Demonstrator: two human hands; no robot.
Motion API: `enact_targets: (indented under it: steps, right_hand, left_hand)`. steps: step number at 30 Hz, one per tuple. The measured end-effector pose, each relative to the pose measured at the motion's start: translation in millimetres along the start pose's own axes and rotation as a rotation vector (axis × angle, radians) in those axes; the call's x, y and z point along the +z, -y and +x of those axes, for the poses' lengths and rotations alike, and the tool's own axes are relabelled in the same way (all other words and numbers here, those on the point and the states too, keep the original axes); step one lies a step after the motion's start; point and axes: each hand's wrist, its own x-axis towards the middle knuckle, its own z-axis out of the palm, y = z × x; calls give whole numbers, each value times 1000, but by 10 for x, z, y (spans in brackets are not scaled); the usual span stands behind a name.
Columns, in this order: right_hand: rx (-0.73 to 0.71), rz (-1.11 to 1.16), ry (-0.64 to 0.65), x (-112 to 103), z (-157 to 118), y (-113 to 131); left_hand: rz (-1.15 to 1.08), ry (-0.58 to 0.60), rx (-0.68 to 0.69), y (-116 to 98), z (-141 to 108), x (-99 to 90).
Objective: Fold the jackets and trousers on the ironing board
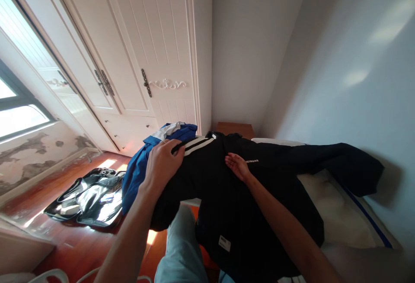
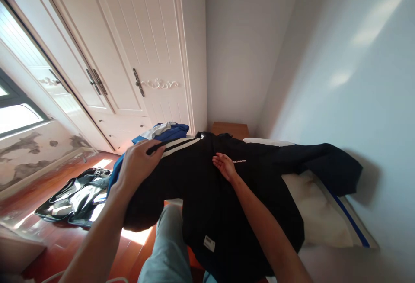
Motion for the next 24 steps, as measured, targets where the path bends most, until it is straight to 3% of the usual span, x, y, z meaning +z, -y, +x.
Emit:
enact_targets:
  steps: [5, 10, 12, 15, 19, 24]
  right_hand:
    - [-30, -165, 30, 6, 42, 108]
    - [-301, -1099, -54, -245, 333, 779]
    - [-277, -1300, -120, -439, 473, 1119]
    - [-92, -1521, -136, -754, 587, 1486]
    - [113, -1751, -58, -1025, 511, 1671]
    - [83, -1903, -82, -1095, 348, 1905]
  left_hand:
    - [204, 93, 63, 95, 636, -194]
    - [412, 399, 51, 623, 1198, -59]
    - [463, 465, 32, 816, 1344, 25]
    - [489, 543, 57, 949, 1489, 90]
    - [453, 530, 94, 847, 1674, -3]
    - [510, 355, 229, 685, 2179, -273]
